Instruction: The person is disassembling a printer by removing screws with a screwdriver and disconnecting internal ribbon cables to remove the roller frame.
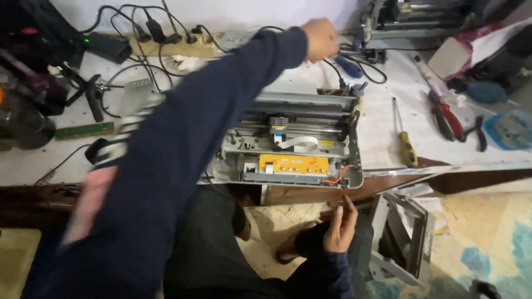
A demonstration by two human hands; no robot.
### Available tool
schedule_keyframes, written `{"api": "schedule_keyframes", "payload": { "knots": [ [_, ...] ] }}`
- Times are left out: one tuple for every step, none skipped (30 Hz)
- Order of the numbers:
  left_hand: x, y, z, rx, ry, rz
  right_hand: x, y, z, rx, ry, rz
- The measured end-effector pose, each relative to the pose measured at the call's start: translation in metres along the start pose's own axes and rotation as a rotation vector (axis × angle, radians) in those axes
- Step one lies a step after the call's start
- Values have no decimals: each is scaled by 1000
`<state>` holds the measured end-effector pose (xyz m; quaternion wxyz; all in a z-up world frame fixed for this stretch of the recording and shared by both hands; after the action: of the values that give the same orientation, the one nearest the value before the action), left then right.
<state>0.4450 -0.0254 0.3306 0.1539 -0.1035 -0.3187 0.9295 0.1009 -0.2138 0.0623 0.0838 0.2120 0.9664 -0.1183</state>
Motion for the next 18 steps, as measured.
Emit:
{"api": "schedule_keyframes", "payload": {
  "knots": [
    [-10, 12, -3, 25, -180, -68, -1, -3, 13, 66, 85, 13],
    [-21, 24, -6, 50, -361, -133, -2, -6, 26, 132, 171, 27],
    [-25, 27, -4, 42, -351, -143, -2, -7, 18, 127, 173, 42],
    [-28, 33, -6, 71, -461, -206, -3, -6, 11, 106, 194, 10],
    [-27, 44, -12, 108, -580, -276, 1, -10, 6, 96, 224, -26],
    [-37, 54, -18, 110, -579, -293, 3, -12, 7, 103, 235, -16],
    [-47, 61, -25, -31, -557, -334, 3, -11, 7, 81, 207, -52],
    [-56, 67, -31, -171, -532, -374, 4, -10, 6, 59, 178, -89],
    [-81, 82, -53, -170, -529, -380, 1, -12, 13, 62, 182, -84],
    [-106, 96, -74, -309, -479, -406, 0, -14, 19, 67, 174, -106],
    [-132, 108, -94, -453, -426, -427, -3, -13, 25, 67, 164, -127],
    [-130, 112, -94, -456, -422, -431, -5, -11, 24, 65, 165, -122],
    [-127, 117, -96, -243, -501, -363, -7, -11, 22, 36, 179, -112],
    [-124, 121, -97, -29, -577, -293, -8, -10, 21, 6, 193, -102],
    [-126, 125, -102, -34, -573, -304, -10, -11, 21, 5, 200, -91],
    [-129, 127, -107, 55, -582, -267, -11, -12, 20, 45, 196, -43],
    [-129, 128, -113, 146, -594, -225, -11, -13, 19, 85, 192, 0],
    [-132, 133, -115, 142, -594, -233, -12, -14, 18, 84, 198, 5]
  ]
}}
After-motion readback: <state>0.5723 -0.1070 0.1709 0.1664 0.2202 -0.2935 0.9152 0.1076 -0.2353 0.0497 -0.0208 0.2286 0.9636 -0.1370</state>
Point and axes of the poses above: each hand's wrist, its own x-axis away from the middle knuckle, its own y-axis out of the palm, z = x × y, the point moved 3 cm from there along -x, towards the middle knuckle, and after that the axes turned 10 degrees about x, right-handed, at the moved point
